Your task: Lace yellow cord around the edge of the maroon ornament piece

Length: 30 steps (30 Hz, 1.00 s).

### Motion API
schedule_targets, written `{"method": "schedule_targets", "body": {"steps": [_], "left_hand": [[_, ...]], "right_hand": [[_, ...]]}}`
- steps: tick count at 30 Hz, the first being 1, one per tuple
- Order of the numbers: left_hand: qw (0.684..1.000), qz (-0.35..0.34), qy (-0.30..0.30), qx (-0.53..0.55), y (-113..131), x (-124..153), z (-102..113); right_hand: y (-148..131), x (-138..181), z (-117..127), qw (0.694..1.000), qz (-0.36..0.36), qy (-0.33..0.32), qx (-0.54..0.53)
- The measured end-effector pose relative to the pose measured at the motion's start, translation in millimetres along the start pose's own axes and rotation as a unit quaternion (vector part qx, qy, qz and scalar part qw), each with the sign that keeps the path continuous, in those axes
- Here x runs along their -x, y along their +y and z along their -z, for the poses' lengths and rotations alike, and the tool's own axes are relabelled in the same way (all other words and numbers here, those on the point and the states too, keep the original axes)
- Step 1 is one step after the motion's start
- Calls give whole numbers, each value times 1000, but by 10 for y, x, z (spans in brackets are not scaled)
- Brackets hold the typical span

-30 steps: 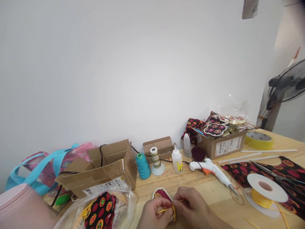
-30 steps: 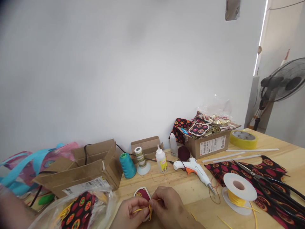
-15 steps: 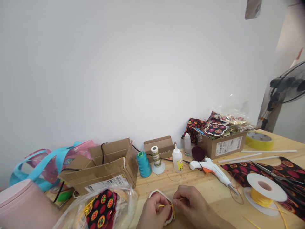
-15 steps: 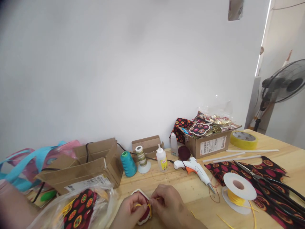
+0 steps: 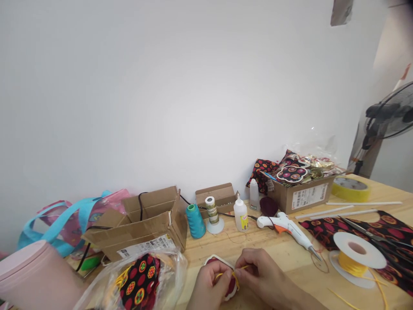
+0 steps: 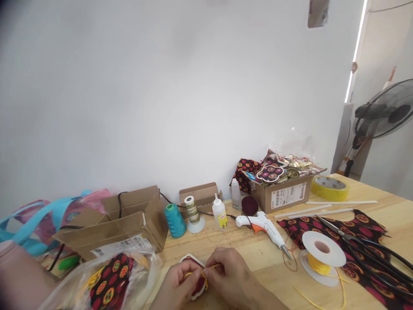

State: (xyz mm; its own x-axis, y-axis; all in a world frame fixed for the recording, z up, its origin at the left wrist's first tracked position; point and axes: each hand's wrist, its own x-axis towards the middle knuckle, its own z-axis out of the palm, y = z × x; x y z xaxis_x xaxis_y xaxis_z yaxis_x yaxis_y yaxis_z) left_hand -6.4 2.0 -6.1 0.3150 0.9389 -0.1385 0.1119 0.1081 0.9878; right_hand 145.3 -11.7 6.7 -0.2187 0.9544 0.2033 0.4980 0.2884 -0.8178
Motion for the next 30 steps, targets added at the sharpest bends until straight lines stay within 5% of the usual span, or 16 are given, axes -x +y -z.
{"method": "schedule_targets", "body": {"steps": [13,30], "left_hand": [[997,21,64,-29,107,11,-27],[1000,-9,20,-11,95,23,-15]], "right_hand": [[9,15,-58,1000,1,-4,27],[-57,1,16,1000,10,2,-17]]}}
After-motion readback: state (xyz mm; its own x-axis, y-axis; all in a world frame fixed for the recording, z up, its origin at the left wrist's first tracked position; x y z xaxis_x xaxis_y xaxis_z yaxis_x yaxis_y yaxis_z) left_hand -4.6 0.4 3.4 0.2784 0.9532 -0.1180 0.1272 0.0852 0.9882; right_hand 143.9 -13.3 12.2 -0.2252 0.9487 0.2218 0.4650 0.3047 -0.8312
